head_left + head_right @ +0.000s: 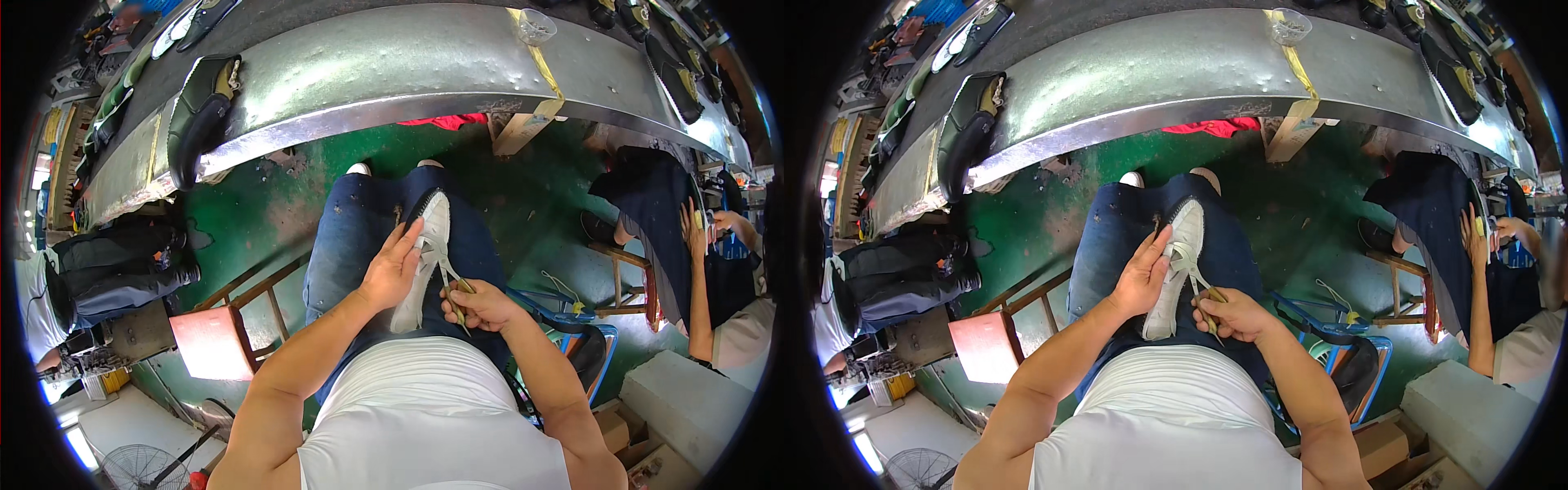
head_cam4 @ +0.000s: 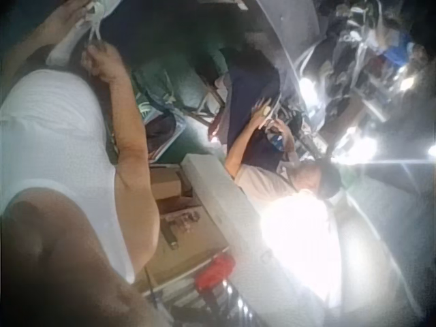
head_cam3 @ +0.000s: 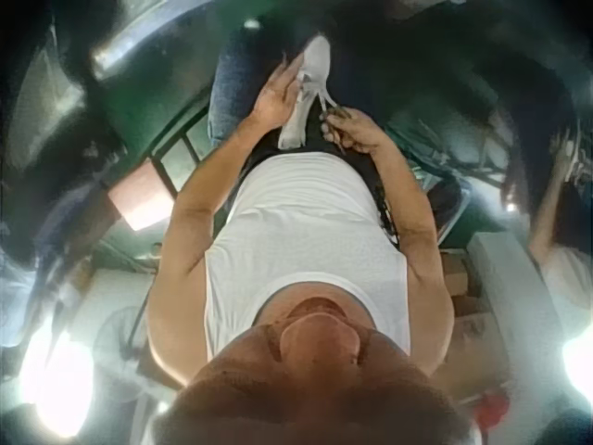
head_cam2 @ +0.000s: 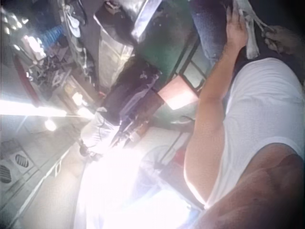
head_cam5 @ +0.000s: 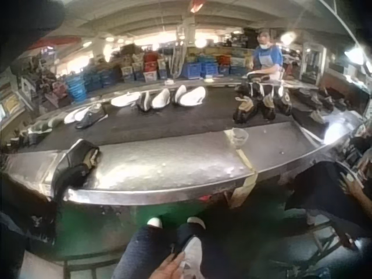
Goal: Trim excess material from shoe soles and inspect assembly components on a factory line.
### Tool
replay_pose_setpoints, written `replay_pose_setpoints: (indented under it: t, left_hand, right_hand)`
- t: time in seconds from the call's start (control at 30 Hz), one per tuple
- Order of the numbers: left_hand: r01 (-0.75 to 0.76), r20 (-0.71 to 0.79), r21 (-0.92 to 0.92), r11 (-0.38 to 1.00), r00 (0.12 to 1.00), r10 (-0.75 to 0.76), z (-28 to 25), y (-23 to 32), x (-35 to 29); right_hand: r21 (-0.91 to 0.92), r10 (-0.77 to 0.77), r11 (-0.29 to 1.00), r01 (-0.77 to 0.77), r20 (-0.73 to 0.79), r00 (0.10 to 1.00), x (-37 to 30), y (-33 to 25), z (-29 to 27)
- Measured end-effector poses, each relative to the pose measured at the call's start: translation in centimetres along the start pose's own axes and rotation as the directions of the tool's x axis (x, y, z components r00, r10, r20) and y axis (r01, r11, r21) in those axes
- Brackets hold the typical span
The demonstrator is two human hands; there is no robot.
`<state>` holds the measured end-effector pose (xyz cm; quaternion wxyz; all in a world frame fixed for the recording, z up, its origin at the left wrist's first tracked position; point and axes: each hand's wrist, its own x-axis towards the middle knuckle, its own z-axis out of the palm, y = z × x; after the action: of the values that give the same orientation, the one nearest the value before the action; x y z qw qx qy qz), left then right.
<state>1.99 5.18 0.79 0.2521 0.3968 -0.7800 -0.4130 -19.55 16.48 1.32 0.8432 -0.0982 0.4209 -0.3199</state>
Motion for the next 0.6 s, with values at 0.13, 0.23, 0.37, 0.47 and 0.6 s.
replay_pose_setpoints:
  t: [0.13, 0.23, 0.37, 0.47, 0.6]
  left_hand:
    - [0.061, 0.106, 0.161, 0.985, 0.991, -0.078, -0.9, 3.1, 1.0]
    - [0.078, 0.077, 0.139, 0.987, 0.993, -0.089, -0.9, 2.3, 1.3]
    - [0.061, 0.059, 0.173, 0.983, 0.996, -0.072, -0.8, 2.1, 1.0]
    - [0.039, 0.159, 0.155, 0.987, 0.985, -0.064, -0.4, 2.9, 1.5]
    - [-0.021, 0.216, 0.159, 0.987, 0.976, -0.014, -0.8, 1.0, 0.9]
  right_hand:
    - [0.047, 0.087, 0.994, -0.097, 0.196, 0.977, -0.8, -1.6, -2.4]
    - [-0.348, 0.134, 0.930, -0.117, 0.024, 0.991, -3.7, -4.2, -1.9]
    - [-0.651, -0.202, 0.756, 0.067, -0.135, 0.970, -3.6, -7.4, 1.7]
    - [-0.908, -0.485, 0.381, 0.177, -0.033, 0.874, -0.2, -7.9, 1.8]
    - [-0.895, -0.311, 0.444, 0.052, -0.099, 0.945, 0.3, -10.3, 2.5]
